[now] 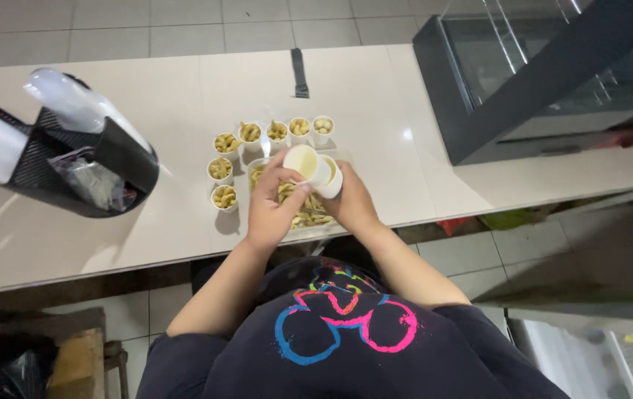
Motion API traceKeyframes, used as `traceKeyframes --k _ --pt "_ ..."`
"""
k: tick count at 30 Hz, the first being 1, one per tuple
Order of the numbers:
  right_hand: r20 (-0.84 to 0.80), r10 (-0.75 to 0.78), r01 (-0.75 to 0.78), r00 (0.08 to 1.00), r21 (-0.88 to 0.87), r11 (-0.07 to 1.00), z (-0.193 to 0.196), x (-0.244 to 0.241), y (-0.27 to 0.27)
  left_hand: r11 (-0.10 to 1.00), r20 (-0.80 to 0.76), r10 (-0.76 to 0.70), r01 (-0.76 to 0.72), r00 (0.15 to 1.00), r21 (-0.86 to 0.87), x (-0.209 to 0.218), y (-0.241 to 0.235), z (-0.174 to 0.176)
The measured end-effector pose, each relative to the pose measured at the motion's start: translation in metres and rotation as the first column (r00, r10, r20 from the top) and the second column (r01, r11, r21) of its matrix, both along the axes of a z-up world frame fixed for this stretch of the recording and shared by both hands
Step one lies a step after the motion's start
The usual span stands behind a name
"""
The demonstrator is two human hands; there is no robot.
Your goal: The recorder uses metal tongs to portion out french fries from a plastic container into individual paper cups.
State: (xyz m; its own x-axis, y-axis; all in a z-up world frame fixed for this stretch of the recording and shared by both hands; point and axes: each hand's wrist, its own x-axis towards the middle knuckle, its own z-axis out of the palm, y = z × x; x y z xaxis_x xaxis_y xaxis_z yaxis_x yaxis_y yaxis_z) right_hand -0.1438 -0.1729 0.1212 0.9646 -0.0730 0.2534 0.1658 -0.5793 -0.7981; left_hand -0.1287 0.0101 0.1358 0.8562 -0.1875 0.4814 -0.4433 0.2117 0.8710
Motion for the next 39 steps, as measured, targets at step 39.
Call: traceKeyframes --k 39 --pt "-0.197 -0.414 0.439 0.888 0.104 0.892 -0.196 0.088 -0.173 0.960 -0.035 0.024 -0.013 0.999 0.281 0.026 -0.059 -0.116"
